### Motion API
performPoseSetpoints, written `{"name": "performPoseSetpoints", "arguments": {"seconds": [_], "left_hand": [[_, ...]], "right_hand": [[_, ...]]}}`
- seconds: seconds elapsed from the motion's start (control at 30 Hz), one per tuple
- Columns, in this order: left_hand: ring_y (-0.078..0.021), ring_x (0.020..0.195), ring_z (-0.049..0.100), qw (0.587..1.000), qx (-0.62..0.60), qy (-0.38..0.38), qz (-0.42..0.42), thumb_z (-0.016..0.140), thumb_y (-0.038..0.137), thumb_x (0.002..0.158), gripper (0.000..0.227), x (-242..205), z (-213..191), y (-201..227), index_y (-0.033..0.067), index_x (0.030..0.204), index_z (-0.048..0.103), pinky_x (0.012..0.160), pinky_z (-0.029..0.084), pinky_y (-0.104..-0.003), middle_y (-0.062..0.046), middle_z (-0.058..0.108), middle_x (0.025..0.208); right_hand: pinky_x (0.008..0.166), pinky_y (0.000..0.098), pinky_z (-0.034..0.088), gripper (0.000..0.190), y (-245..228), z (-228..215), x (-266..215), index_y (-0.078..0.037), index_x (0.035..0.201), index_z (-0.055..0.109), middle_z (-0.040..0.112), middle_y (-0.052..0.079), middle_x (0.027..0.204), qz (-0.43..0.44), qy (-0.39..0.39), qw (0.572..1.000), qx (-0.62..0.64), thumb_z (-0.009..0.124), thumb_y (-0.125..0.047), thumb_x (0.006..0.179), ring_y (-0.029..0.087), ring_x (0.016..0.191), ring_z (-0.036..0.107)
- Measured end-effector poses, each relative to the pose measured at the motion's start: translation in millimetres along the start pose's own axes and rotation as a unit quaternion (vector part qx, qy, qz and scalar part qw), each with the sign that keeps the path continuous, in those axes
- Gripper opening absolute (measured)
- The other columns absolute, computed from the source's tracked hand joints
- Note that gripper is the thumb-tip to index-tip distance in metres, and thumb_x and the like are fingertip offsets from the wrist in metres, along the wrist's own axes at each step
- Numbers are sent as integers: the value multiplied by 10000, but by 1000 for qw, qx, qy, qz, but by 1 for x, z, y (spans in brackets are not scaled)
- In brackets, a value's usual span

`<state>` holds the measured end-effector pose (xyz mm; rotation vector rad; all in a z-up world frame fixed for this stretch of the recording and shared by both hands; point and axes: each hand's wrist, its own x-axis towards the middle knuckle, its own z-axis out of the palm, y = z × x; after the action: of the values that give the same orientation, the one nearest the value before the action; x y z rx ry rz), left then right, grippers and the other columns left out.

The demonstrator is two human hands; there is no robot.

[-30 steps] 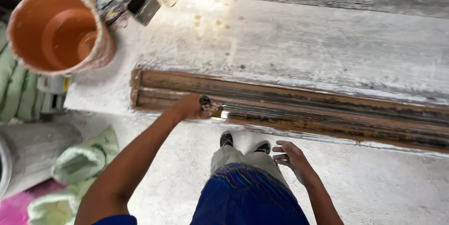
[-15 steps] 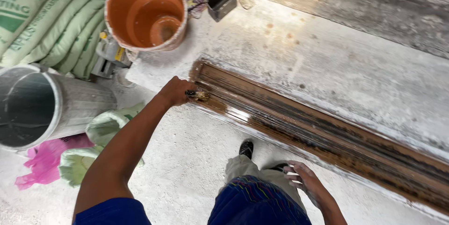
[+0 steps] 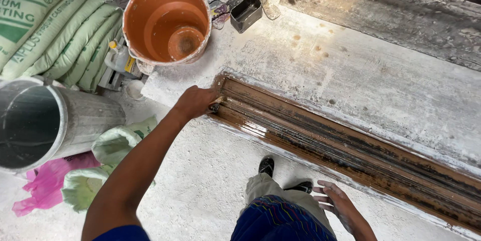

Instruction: The person brushes a long wooden mold with a paintbrush, then collects water in a bucket using a pink cup from a tap. They pour the water into the bucket and add white powder from a bag labeled 'Gypsum Casting' into the bucket.

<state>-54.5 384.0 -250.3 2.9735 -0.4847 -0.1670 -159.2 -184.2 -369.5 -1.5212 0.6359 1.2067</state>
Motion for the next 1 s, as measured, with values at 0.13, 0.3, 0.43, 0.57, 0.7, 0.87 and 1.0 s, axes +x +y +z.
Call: {"name": "performPoseSetpoints", "arguments": {"seconds": [0.13, 0.3, 0.43, 0.57, 0.7, 0.87, 1.0], "left_hand": [[-279, 938, 688, 998, -37, -38, -16, 808, 214, 785, 528, -9, 9, -5, 166, 1262, 586, 809, 488, -440, -80, 712, 1066], [-270, 811, 663, 998, -34, -50, -25, 798, 166, 792, 627, -18, 43, 8, 319, 1372, 617, 789, 482, -400, -78, 680, 1035], [-228, 819, 658, 991, -107, 73, 28, 808, 263, 762, 654, -16, 77, 16, 311, 1386, 614, 791, 480, -396, -56, 679, 908], [-184, 813, 674, 967, -199, 130, 93, 787, 315, 933, 558, 9, 102, 51, 354, 1447, 573, 762, 460, -401, 4, 742, 949], [-220, 887, 674, 972, -135, 99, 162, 820, 307, 891, 598, 48, 124, 134, 375, 1437, 585, 854, 481, -438, -45, 725, 1025], [-295, 1000, 662, 945, -213, 96, 228, 855, 214, 756, 689, 83, 133, 248, 219, 1390, 588, 844, 468, -454, -108, 688, 1122], [-295, 943, 655, 922, -249, 153, 253, 838, 166, 779, 611, 118, 139, 345, 168, 1357, 637, 826, 474, -457, -115, 670, 1061]], "right_hand": [[1028, 434, 535, 490, 11, -7, -8, -143, 1458, 530, 677, 133, 1385, 13, 17, 1000, 13, 418, -370, 1039, 276, 1216, 661], [1045, 449, 518, 486, 10, -9, -17, -130, 1462, 522, 661, 139, 1392, 28, 48, 997, 57, 415, -358, 1047, 296, 1228, 643], [1043, 442, 522, 513, 11, -7, -23, -103, 1459, 517, 662, 162, 1385, 21, 60, 995, 75, 398, -385, 1047, 300, 1237, 641], [1048, 450, 513, 531, 13, -10, -27, -87, 1459, 511, 659, 180, 1379, 11, 66, 994, 92, 410, -405, 1045, 308, 1239, 636], [1063, 459, 501, 538, 30, -26, -38, -99, 1465, 509, 655, 177, 1386, 14, 82, 992, 98, 408, -409, 1038, 312, 1254, 628], [1082, 462, 490, 536, 70, -58, -57, -79, 1461, 500, 647, 179, 1388, -23, 99, 983, 150, 419, -393, 1035, 326, 1258, 626], [1070, 480, 491, 529, 109, -89, -76, -68, 1452, 499, 651, 190, 1388, -73, 109, 967, 220, 452, -354, 1009, 329, 1244, 625]]}}
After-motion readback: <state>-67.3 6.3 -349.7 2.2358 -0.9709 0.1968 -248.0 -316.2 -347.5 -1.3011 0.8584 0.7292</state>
